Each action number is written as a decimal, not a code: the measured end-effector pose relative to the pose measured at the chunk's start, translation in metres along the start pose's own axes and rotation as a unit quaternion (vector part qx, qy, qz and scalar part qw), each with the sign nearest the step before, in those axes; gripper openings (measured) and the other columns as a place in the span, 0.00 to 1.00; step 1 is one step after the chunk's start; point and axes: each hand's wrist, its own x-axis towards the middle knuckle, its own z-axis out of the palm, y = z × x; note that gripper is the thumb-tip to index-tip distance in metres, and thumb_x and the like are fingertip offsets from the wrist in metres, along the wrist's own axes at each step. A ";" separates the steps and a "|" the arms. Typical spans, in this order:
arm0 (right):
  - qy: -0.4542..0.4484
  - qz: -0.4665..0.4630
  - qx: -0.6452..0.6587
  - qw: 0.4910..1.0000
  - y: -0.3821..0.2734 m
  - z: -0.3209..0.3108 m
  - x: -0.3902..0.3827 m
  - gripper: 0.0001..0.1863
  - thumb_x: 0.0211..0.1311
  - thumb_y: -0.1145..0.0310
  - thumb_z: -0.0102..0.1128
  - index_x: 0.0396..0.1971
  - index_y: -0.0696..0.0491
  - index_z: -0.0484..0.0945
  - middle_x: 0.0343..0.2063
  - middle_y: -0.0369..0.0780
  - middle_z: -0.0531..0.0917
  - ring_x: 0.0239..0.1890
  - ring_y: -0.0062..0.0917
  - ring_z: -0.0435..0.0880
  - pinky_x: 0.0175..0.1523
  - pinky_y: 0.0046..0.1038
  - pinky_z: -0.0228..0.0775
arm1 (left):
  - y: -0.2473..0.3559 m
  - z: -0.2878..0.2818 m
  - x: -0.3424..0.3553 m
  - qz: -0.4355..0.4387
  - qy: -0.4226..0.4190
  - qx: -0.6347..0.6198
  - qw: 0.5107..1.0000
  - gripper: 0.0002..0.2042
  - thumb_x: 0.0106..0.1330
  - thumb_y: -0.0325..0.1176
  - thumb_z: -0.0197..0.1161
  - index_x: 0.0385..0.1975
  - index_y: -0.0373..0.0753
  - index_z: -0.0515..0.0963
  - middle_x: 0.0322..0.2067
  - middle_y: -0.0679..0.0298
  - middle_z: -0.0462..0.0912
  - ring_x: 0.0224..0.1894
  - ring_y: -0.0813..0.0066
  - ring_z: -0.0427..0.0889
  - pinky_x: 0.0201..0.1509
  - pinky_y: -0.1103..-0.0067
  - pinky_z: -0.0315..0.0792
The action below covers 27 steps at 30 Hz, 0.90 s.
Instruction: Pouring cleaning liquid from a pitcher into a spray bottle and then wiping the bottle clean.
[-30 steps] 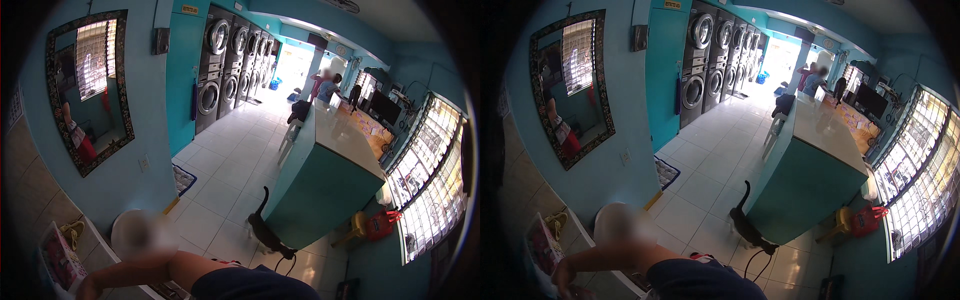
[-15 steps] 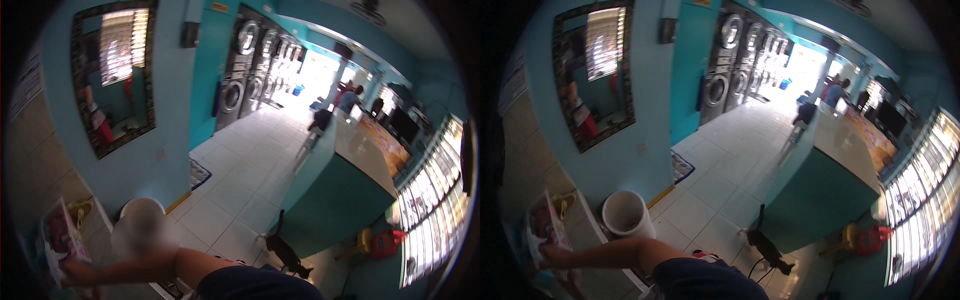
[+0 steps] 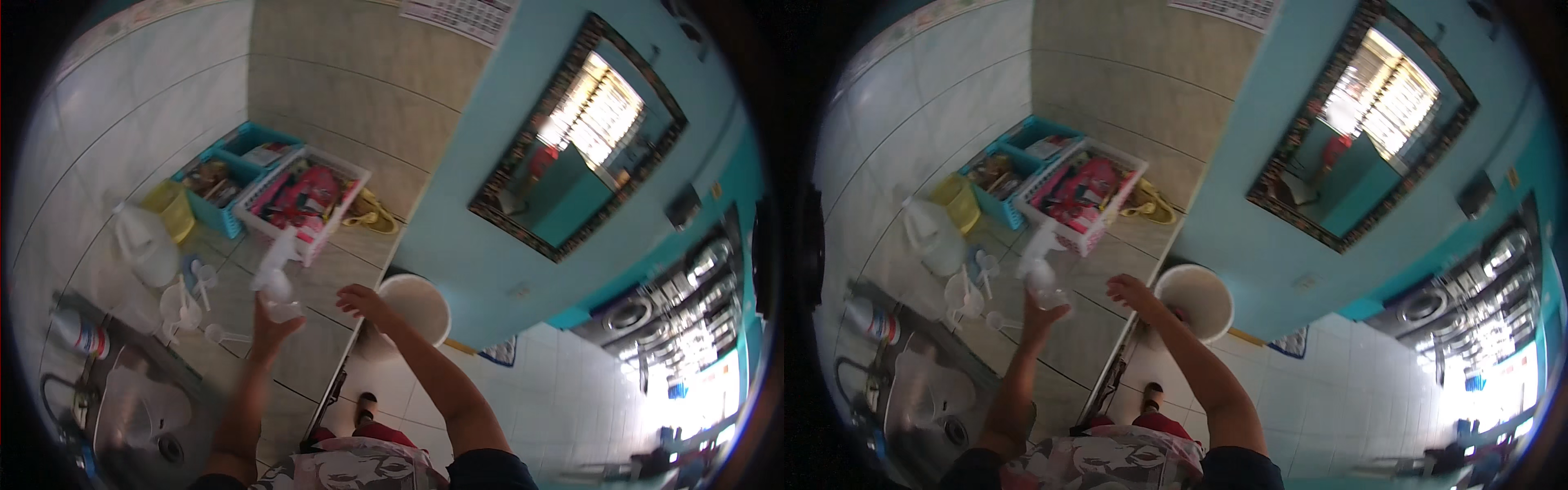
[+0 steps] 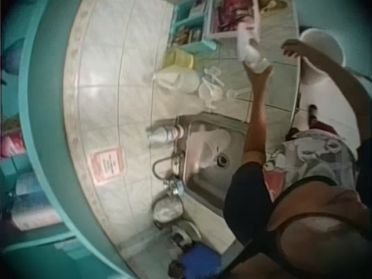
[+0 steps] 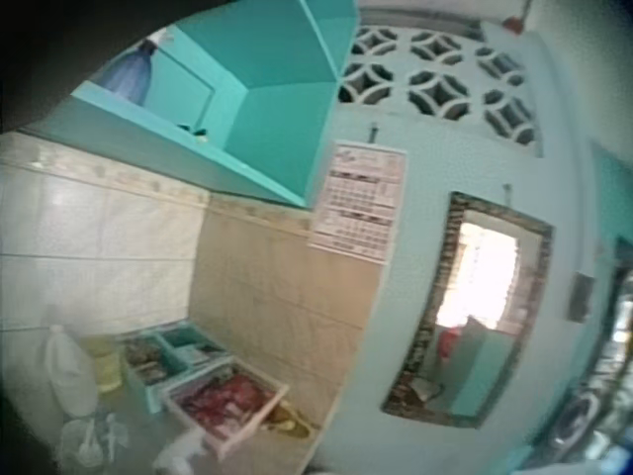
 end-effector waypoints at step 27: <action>0.203 -0.388 -0.448 0.780 -0.070 -0.166 0.143 0.08 0.45 0.69 0.57 0.27 0.54 0.74 0.27 0.39 0.77 0.37 0.34 0.73 0.45 0.35 0.62 | -0.090 0.033 -0.065 -0.189 -0.079 0.091 0.975 0.17 0.55 0.25 0.57 0.46 0.40 0.64 0.44 0.62 0.66 0.41 0.72 0.72 0.38 0.81 0.69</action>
